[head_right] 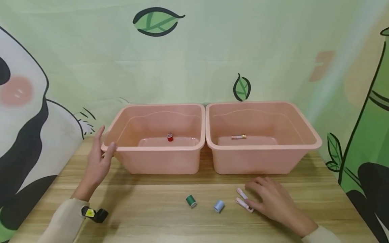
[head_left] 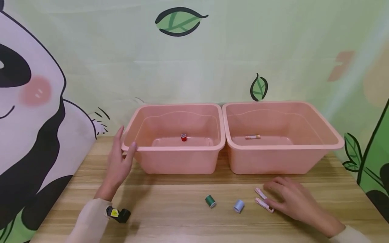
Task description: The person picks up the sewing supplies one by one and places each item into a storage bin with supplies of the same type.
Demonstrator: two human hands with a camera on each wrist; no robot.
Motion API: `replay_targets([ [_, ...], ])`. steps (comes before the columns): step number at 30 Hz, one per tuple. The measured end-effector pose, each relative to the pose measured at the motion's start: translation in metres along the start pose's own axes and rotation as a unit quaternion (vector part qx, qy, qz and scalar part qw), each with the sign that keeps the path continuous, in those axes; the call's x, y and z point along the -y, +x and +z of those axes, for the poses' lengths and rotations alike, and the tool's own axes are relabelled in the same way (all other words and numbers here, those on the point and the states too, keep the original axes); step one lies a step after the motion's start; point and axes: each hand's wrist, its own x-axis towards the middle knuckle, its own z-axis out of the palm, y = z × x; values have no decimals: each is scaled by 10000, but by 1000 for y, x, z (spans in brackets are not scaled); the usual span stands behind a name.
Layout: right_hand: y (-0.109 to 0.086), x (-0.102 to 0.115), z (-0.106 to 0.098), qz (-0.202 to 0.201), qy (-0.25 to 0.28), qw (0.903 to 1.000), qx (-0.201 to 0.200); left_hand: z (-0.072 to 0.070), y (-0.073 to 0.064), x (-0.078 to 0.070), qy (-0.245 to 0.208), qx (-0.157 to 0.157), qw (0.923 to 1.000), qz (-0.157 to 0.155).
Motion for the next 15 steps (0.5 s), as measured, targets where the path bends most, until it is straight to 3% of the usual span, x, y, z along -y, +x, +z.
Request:
replay_targets([
  [9,0,-3,-5,219,-6,9994,271,0,-5,4,-395,73,9992,14],
  [15,-2,-5,-2,139,-65,9998,143,4,-5,8,-621,83,9980,-47],
])
